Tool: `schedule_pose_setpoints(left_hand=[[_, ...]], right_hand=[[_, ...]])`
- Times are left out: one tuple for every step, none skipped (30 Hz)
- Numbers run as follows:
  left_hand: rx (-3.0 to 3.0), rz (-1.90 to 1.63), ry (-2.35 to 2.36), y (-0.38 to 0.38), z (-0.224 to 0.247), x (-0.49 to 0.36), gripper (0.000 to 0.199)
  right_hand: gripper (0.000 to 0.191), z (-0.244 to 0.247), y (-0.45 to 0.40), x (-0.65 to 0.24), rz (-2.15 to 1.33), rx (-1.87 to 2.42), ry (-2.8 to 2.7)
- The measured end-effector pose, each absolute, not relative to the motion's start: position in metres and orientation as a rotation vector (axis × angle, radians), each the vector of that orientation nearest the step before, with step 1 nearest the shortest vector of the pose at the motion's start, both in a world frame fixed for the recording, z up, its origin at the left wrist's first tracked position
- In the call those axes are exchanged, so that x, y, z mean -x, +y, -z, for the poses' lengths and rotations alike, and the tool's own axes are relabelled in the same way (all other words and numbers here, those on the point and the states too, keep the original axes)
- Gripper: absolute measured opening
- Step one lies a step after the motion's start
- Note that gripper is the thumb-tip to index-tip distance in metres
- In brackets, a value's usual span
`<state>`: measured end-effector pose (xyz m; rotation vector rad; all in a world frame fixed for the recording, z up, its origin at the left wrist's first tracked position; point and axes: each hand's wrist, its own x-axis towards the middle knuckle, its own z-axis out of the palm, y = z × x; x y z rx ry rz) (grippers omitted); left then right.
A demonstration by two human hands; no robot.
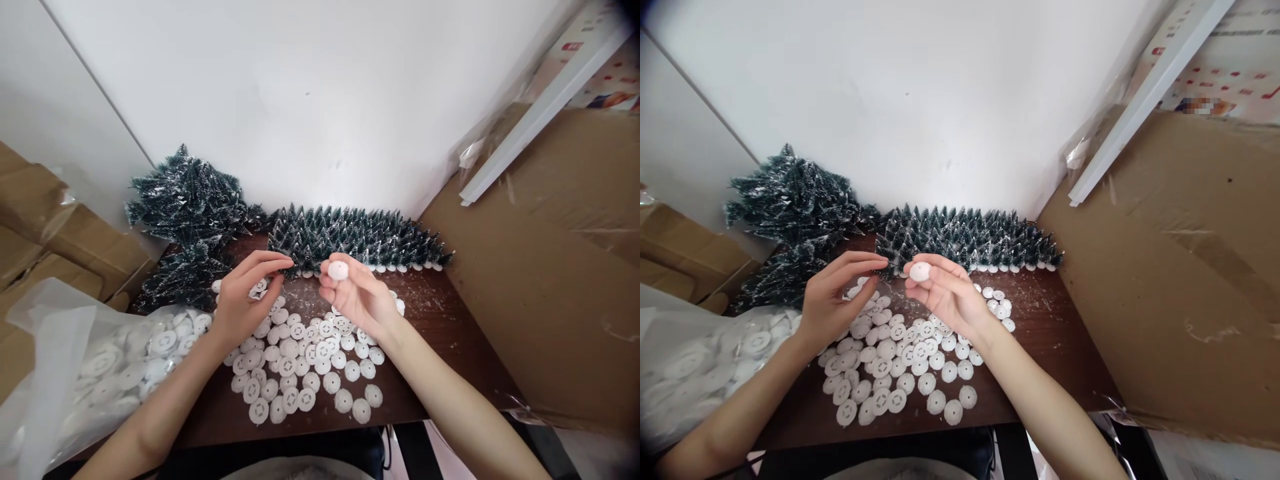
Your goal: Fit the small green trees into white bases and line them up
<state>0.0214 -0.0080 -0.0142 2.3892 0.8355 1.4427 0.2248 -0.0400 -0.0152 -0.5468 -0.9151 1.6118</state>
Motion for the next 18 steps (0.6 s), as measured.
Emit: schedule_pose_setpoints(left_hand=[[-2.346,-1.436,0.843,-0.008,0.015,-0.022,0.028],[-2.301,-1.430,0.850,-0.009,0.015,-0.023,0.028],[-2.256,-1.425,0.857,-0.009,0.016,-0.023,0.027],[-2.214,-1.422,0.865,-0.009,0.017,-0.024,0.026],[-2.179,-1.424,0.872,-0.009,0.017,-0.025,0.026],[-2.150,-1.427,0.878,-0.009,0.018,-0.025,0.025],[-2.128,-1.431,0.879,-0.008,0.019,-0.026,0.025],[-2.113,-1.432,0.877,-0.008,0.020,-0.026,0.024],[-2.103,-1.432,0.872,-0.008,0.020,-0.026,0.024],[-2.101,-1.430,0.865,-0.008,0.021,-0.026,0.024],[-2.107,-1.427,0.860,-0.008,0.022,-0.027,0.025],[-2.125,-1.421,0.857,-0.008,0.022,-0.027,0.025],[-2.151,-1.417,0.854,-0.008,0.023,-0.027,0.025],[-2.185,-1.415,0.851,-0.008,0.023,-0.027,0.026],[-2.220,-1.416,0.850,-0.008,0.023,-0.027,0.026],[-2.253,-1.419,0.850,-0.008,0.023,-0.027,0.026],[-2.278,-1.425,0.852,-0.008,0.024,-0.027,0.026],[-2.293,-1.435,0.856,-0.008,0.024,-0.027,0.026]], right_hand=[[0.029,0.017,-0.037,-0.225,-1.572,0.603,-0.895],[0.028,0.019,-0.035,-0.225,-1.529,0.664,-0.887],[0.026,0.021,-0.032,-0.225,-1.487,0.724,-0.889],[0.025,0.024,-0.030,-0.224,-1.453,0.773,-0.894],[0.025,0.027,-0.029,-0.223,-1.430,0.811,-0.902],[0.024,0.030,-0.028,-0.222,-1.419,0.838,-0.911],[0.024,0.032,-0.028,-0.221,-1.417,0.854,-0.921],[0.023,0.035,-0.028,-0.220,-1.420,0.863,-0.933],[0.023,0.037,-0.028,-0.218,-1.427,0.867,-0.942],[0.023,0.039,-0.028,-0.217,-1.436,0.866,-0.948],[0.023,0.040,-0.028,-0.216,-1.446,0.863,-0.950],[0.024,0.041,-0.029,-0.215,-1.456,0.856,-0.951],[0.024,0.042,-0.029,-0.214,-1.467,0.847,-0.949],[0.025,0.042,-0.029,-0.214,-1.477,0.839,-0.946],[0.025,0.043,-0.029,-0.215,-1.485,0.833,-0.941],[0.025,0.042,-0.028,-0.215,-1.491,0.830,-0.937],[0.025,0.042,-0.028,-0.215,-1.495,0.831,-0.933],[0.025,0.041,-0.028,-0.216,-1.496,0.835,-0.930]])
